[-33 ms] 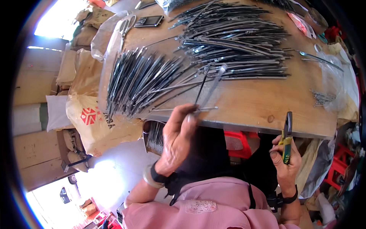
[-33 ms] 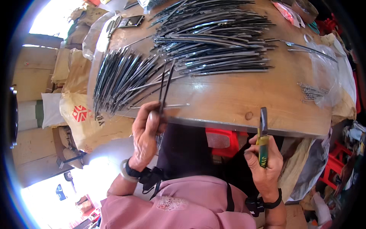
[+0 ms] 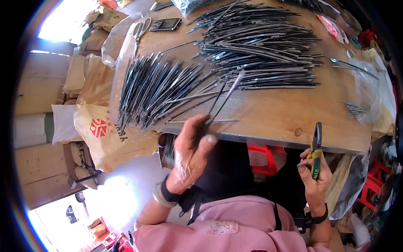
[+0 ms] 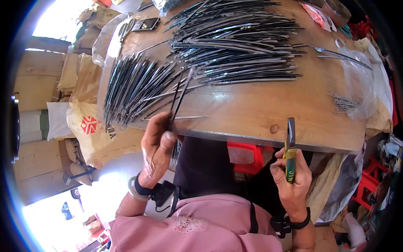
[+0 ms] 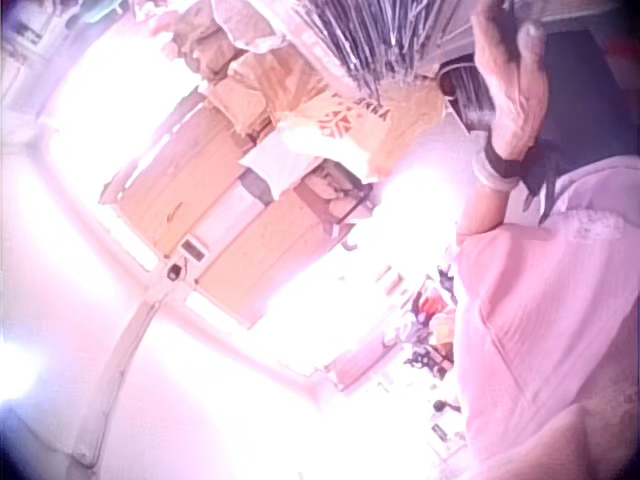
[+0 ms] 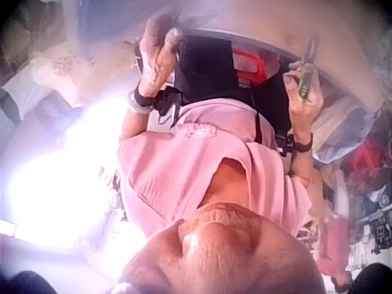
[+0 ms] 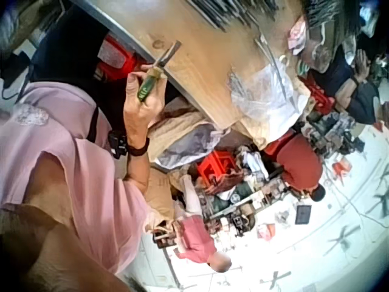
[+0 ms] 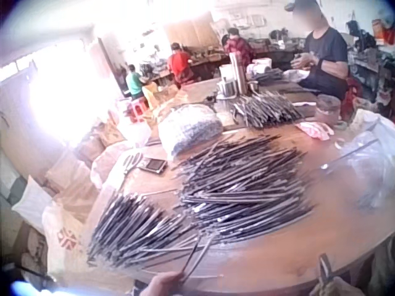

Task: The person picks up thin metal strips from a pile on a table and uses pliers to grip and pull them before sorting them into a bag.

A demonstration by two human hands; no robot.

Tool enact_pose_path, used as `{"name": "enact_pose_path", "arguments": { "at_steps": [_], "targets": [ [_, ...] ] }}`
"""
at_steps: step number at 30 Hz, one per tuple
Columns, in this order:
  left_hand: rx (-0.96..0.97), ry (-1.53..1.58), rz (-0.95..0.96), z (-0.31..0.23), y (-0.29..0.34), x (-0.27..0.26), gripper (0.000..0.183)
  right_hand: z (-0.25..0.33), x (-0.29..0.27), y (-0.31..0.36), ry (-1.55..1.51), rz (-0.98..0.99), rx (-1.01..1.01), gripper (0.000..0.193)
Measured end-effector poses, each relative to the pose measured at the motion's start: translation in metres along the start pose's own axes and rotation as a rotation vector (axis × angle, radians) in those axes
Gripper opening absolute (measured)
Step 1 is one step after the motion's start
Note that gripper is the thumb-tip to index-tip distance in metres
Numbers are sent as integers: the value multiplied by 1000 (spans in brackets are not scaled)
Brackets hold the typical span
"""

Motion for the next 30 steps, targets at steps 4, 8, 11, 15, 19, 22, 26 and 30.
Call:
{"name": "enact_pose_path", "arguments": {
  "at_steps": [4, 8, 11, 15, 19, 22, 26, 30],
  "targets": [
    [310, -785, 78, -13, -18, -23, 50, -1, 13, -6, 23, 82, 37, 19],
    [351, -863, 103, -6, -19, -29, 67, -8, 8, -2, 145, 130, 18, 18],
    [365, -976, 145, -6, -28, -23, 71, -8, 8, -3, 175, 102, -19, 17],
    [511, -1112, 179, 4, -46, -41, 53, -2, 17, -5, 187, 137, -23, 16],
    [594, -1172, 76, 16, -42, -77, 43, -1, 23, -8, 204, 150, -26, 15],
    [456, -1193, -20, 19, -47, -85, 38, 0, 28, -11, 203, 169, -36, 14],
    [364, -1224, -29, 11, -49, -73, 37, -5, 24, -9, 158, 194, 4, 14],
    [423, -1296, -37, 3, -56, -58, 42, -9, 8, -11, 54, 229, 28, 14]
  ]
}}
Point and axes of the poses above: each hand's wrist, its own y-axis away from the middle knuckle, its own x-axis out of the palm, z = x × y, the point moved 5 cm from there along -y, towards the middle knuckle, and after that the axes turned 7 degrees about y, right-handed, at the moved point
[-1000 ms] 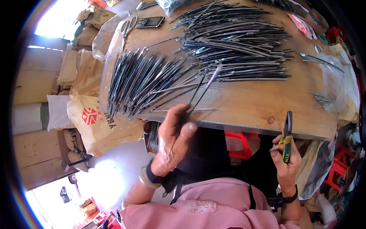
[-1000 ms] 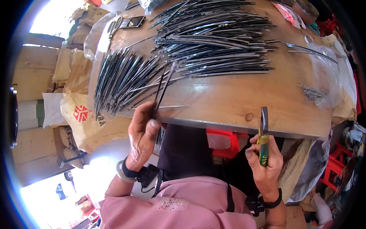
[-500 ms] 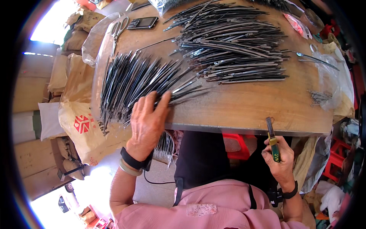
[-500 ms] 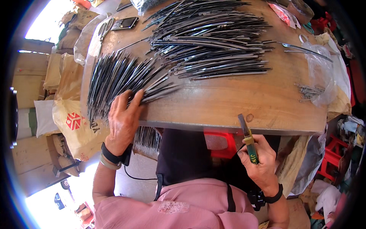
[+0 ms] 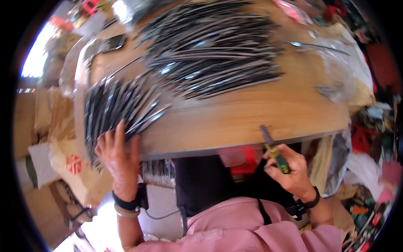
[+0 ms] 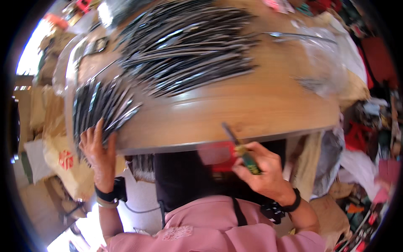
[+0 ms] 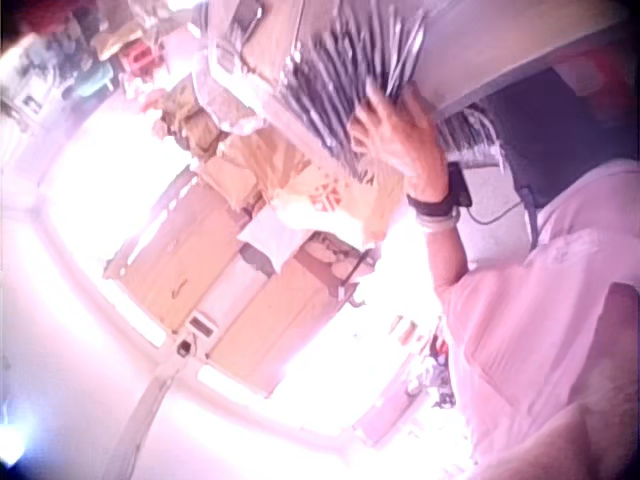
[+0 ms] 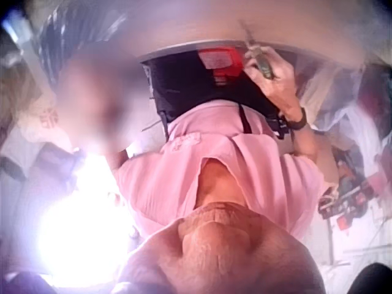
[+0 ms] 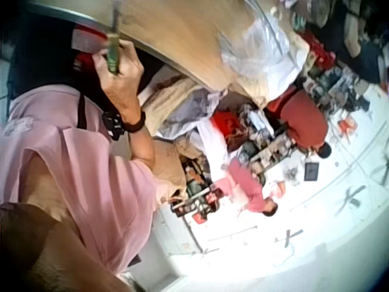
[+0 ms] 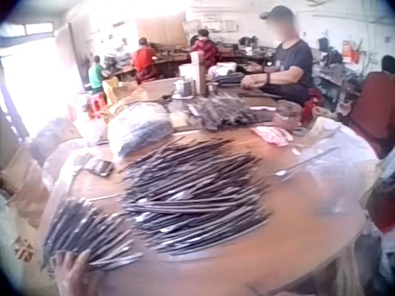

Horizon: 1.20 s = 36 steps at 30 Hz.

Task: The person picks up thin metal strips from a pile on a table and uses pliers to grip and pull them before sorting them into a bag.

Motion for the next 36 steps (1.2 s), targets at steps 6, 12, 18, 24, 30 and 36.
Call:
{"name": "enact_pose_path", "arguments": {
  "at_steps": [6, 12, 18, 24, 30, 36],
  "targets": [
    [-80, 308, -82, 1, 12, -6, 38, -15, -81, 8, -352, -209, 174, 18],
    [15, 785, -39, -99, -37, -8, 24, -35, -158, -29, 519, -504, -125, 19],
    [258, 430, 71, -129, -75, 26, 34, -44, -143, -51, 1144, -335, -424, 16],
    [258, 448, 182, -116, -71, 28, 27, -54, -145, -53, 1302, -215, -548, 11],
    [273, 491, 255, -103, -60, 41, 18, -40, -135, -64, 1469, -221, -587, 8],
    [345, 453, 122, -129, -74, 10, 17, -32, -141, -58, 1458, -236, -543, 9]
  ]
}}
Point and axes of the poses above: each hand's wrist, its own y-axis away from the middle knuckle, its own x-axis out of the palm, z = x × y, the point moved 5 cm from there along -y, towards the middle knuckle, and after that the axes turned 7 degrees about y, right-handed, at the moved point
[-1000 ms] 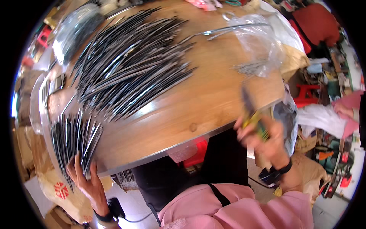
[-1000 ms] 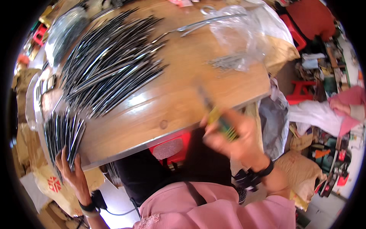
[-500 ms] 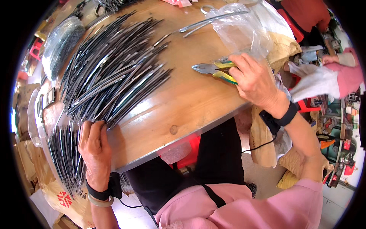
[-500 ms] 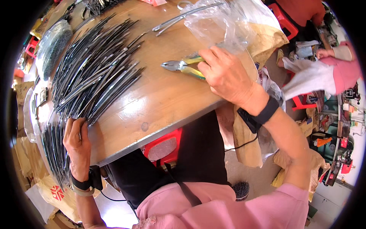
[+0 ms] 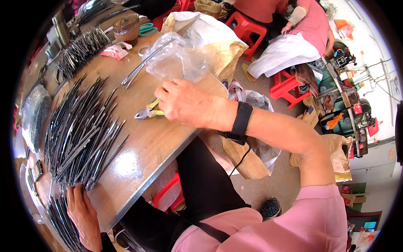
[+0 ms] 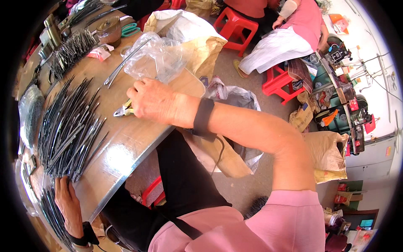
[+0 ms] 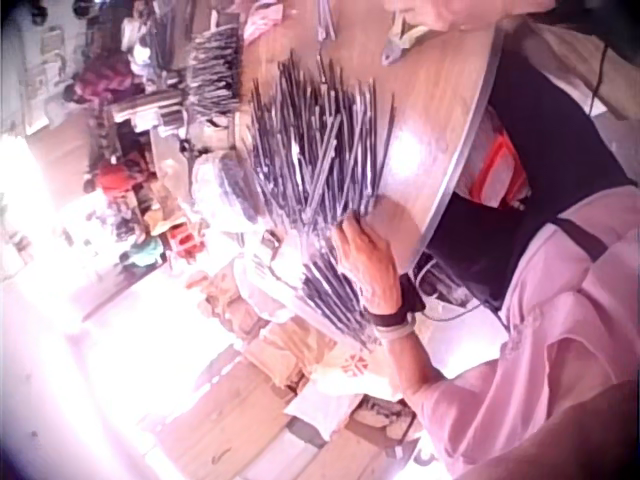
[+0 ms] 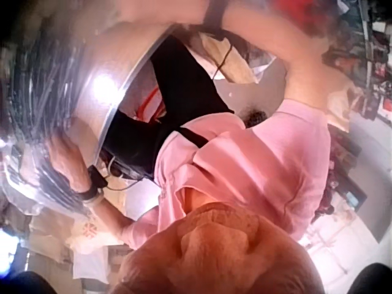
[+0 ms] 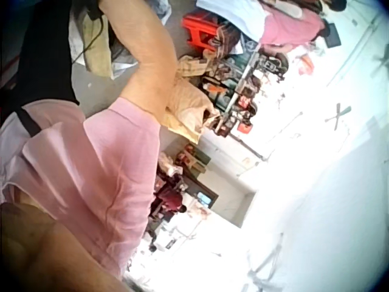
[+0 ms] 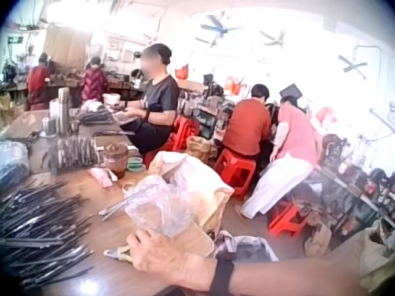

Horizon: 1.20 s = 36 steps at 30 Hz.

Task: The person picks up thin metal strips from a pile on a table and uses pliers to grip and pull them before sorting them into a bag.

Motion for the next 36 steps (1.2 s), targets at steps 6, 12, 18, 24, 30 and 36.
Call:
{"name": "enact_pose_path", "arguments": {
  "at_steps": [6, 12, 18, 24, 30, 36],
  "targets": [
    [-683, 884, 42, 40, 65, -5, 6, 15, -72, -21, -156, -246, 203, 13],
    [-1106, 1661, 181, -36, 108, 18, 13, 29, -88, 21, -923, -528, 802, 14],
    [-1281, 1950, -180, -33, 159, 14, 28, 47, -19, 73, -1767, -402, 1273, 14],
    [-673, 2752, 42, -66, 114, 22, 6, 98, -18, 74, -2861, -626, 1349, 12],
    [-933, 1814, 104, -92, 90, 53, 18, 96, -36, 71, -2133, -466, 1130, 16],
    [-747, 1471, 284, -104, 101, 57, 12, 99, -48, 63, -1733, -175, 775, 18]
  ]
}}
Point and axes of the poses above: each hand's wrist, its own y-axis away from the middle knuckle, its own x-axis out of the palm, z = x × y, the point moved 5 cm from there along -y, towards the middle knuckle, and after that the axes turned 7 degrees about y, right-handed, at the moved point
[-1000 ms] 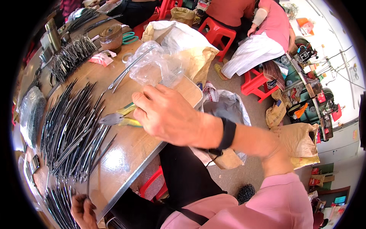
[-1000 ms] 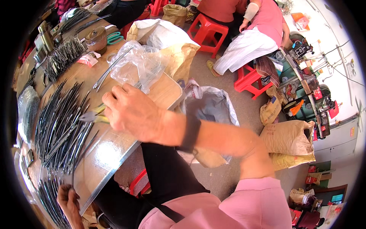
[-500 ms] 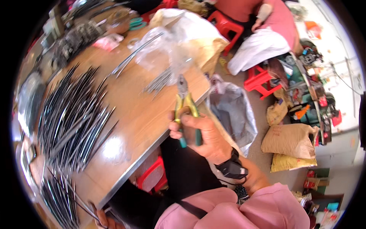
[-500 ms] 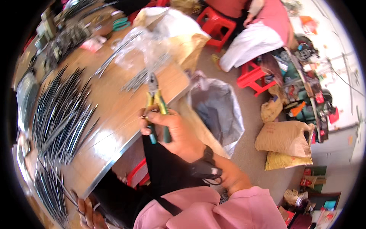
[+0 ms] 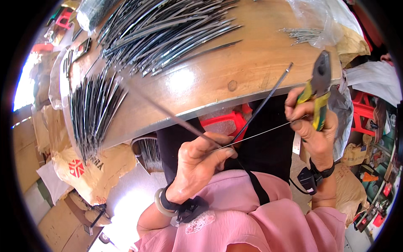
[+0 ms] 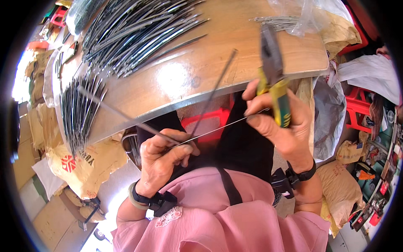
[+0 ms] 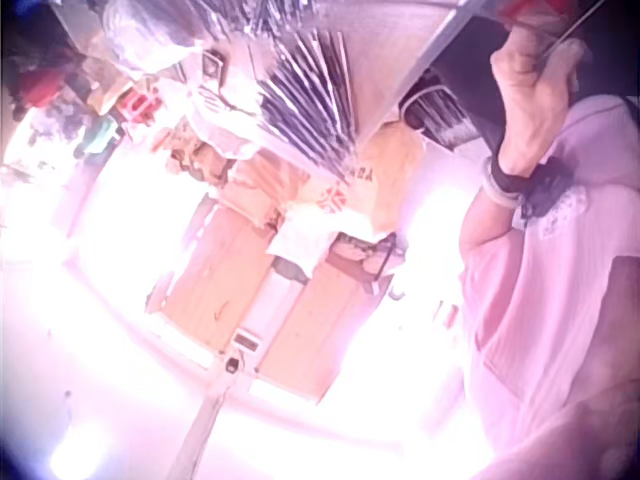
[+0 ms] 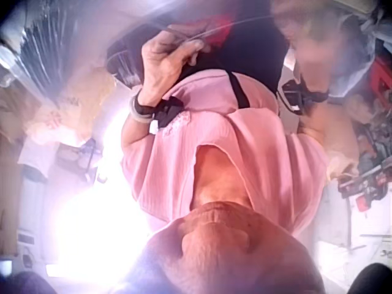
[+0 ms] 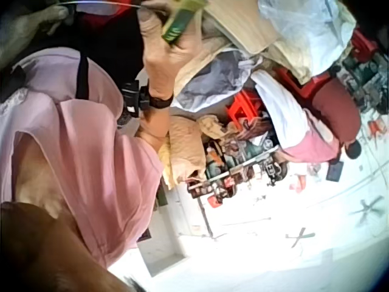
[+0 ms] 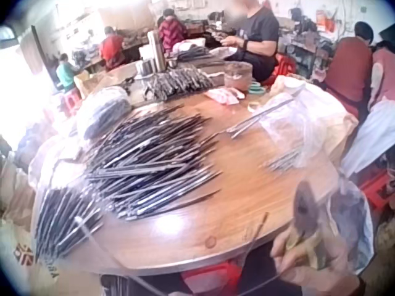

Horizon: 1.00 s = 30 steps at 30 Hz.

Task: The person picks up thin metal strips from a pile on a table and uses pliers to grip and pull them before sorting them into a bag.

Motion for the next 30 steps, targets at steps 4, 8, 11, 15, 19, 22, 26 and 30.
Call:
{"name": "enact_pose_path", "arguments": {
  "at_steps": [4, 8, 11, 15, 19, 22, 26, 30],
  "targets": [
    [-113, -116, 188, 21, -3, -2, 8, -6, 28, 5, 152, 108, 8, 15],
    [-283, 38, 134, 37, 1, -16, 6, -14, 31, 13, 112, 39, 102, 12],
    [-276, 90, 59, 41, 5, -32, 7, -15, 11, 11, -35, -69, 184, 15],
    [-219, 133, 58, 38, 14, -32, 9, -5, 7, 7, 122, -2, 138, 17],
    [-203, 72, 143, 36, 15, -21, 9, -12, 38, 16, 104, 55, 164, 14],
    [-312, 44, 169, 37, 11, -20, 10, -17, 66, 22, 248, 181, 87, 12],
    [-313, 108, 172, 42, 12, -21, 9, -25, 67, 26, 101, 133, 159, 17],
    [-346, 140, 172, 39, 12, -19, 8, -32, 57, 28, -20, 126, 244, 19]
  ]
}}
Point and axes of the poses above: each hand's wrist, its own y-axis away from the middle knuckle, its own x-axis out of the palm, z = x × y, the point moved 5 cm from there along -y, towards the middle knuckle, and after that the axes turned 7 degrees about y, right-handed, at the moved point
